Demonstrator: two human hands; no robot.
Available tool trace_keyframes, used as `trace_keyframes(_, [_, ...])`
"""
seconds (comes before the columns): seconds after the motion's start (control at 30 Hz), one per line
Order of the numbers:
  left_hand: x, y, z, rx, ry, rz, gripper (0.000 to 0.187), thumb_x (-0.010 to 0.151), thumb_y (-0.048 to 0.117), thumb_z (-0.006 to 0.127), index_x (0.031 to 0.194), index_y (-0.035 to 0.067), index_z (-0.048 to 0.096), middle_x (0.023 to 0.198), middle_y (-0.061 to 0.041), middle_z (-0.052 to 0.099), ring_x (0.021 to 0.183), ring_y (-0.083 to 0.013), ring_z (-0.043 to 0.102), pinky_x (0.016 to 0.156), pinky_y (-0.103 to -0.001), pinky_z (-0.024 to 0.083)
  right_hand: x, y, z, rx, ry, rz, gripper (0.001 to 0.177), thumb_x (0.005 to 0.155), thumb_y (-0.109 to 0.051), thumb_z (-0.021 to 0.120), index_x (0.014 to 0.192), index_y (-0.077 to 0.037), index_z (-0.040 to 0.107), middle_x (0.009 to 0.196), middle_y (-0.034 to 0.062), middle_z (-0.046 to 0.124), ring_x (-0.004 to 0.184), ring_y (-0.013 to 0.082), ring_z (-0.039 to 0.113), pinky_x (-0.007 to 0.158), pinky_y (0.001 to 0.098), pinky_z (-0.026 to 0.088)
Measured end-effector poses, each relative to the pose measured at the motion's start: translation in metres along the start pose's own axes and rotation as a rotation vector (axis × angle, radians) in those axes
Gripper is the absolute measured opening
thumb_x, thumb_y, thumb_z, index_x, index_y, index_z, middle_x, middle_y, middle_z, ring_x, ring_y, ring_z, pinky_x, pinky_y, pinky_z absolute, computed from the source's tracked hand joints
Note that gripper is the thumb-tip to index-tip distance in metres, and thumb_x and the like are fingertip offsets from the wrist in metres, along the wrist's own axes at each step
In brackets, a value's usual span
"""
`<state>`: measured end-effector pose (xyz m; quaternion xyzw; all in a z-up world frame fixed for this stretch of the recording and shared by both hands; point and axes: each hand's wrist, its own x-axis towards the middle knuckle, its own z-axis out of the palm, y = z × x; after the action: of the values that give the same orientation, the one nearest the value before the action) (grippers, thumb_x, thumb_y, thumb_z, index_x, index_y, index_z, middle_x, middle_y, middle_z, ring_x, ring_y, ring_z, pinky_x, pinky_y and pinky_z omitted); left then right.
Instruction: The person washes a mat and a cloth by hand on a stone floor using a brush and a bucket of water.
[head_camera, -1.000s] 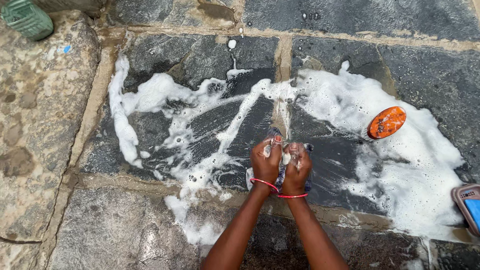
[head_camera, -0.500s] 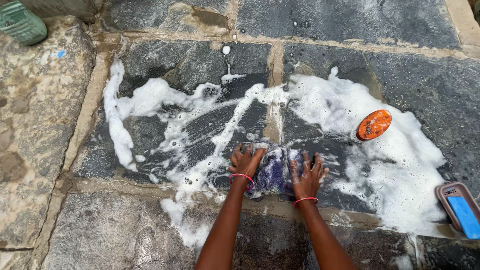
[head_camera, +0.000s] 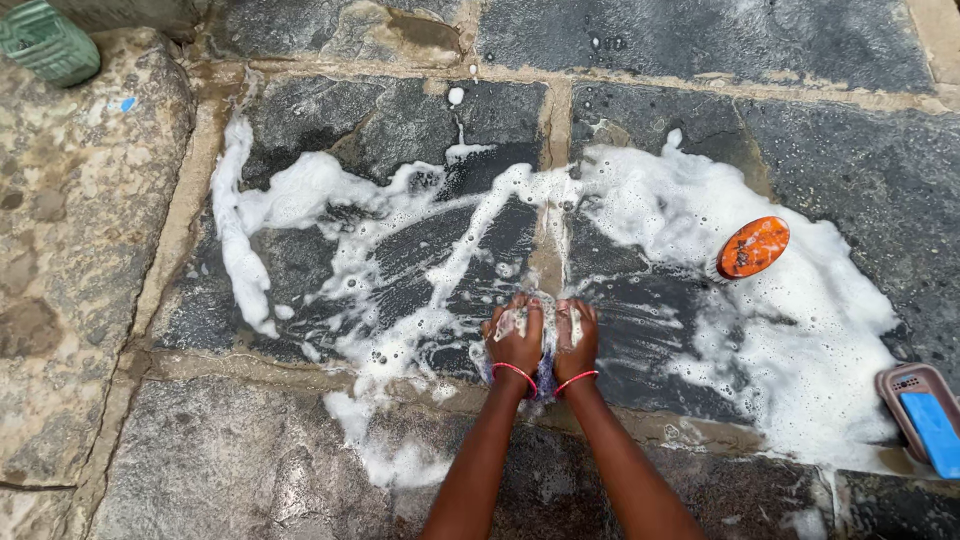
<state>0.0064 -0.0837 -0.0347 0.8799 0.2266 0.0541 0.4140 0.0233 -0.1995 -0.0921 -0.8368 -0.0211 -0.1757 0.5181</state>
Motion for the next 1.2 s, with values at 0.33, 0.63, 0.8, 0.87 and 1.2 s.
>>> trace_keyframes(0.33, [0.024, 0.056, -0.050, -0.803, -0.370, -0.476, 0.080, 0.092, 0.053, 0.064, 0.155, 0.013, 0.035, 0.156, -0.028, 0.036, 0.144, -0.0360, 0.035, 0.120, -0.048, 0.030, 0.046, -0.120, -0.041, 0.146, -0.351, 0.512, 0.061, 0.093, -0.052, 0.063, 0.139, -0.012, 0.059, 0.146, 0.0123, 0.052, 0.142, 0.0344, 0.042, 0.117, 0.0510, 0.024])
trace_keyframes(0.63, [-0.007, -0.008, 0.016, -0.492, 0.172, -0.144, 0.061, 0.089, 0.046, 0.071, 0.129, 0.000, 0.065, 0.129, -0.019, 0.065, 0.119, -0.0331, 0.065, 0.103, -0.042, 0.049, -0.001, -0.038, 0.004, 0.035, 0.085, -0.051, 0.032, 0.103, -0.024, 0.055, 0.120, -0.001, 0.069, 0.113, 0.0190, 0.072, 0.107, 0.0365, 0.070, 0.096, 0.0430, 0.052])
trace_keyframes(0.8, [0.008, 0.016, -0.010, -0.219, -0.028, -0.320, 0.071, 0.088, 0.061, 0.058, 0.143, 0.016, 0.055, 0.151, -0.019, 0.045, 0.136, -0.0404, 0.046, 0.114, -0.055, 0.033, 0.022, -0.047, 0.006, -0.103, -0.184, 0.250, 0.046, 0.103, -0.045, 0.050, 0.128, -0.010, 0.067, 0.125, 0.0151, 0.067, 0.119, 0.0352, 0.063, 0.104, 0.0476, 0.047])
trace_keyframes(0.87, [-0.006, 0.022, -0.028, -0.020, -0.135, -0.280, 0.069, 0.089, 0.065, 0.051, 0.148, 0.029, 0.053, 0.163, -0.019, 0.029, 0.151, -0.0436, 0.023, 0.122, -0.067, 0.010, 0.019, -0.057, -0.011, -0.283, -0.284, 0.216, 0.054, 0.100, -0.048, 0.048, 0.140, -0.014, 0.060, 0.146, 0.0162, 0.052, 0.138, 0.0376, 0.045, 0.111, 0.0543, 0.032])
trace_keyframes(1.2, [-0.035, 0.017, -0.059, -0.256, -0.280, -0.287, 0.058, 0.088, 0.060, 0.052, 0.142, 0.040, 0.056, 0.171, -0.002, 0.017, 0.160, -0.0280, -0.007, 0.121, -0.066, 0.001, -0.014, -0.068, -0.012, -0.083, -0.288, 0.446, 0.047, 0.096, -0.051, 0.056, 0.133, -0.026, 0.070, 0.149, 0.0121, 0.049, 0.143, 0.0331, 0.041, 0.119, 0.0473, 0.030])
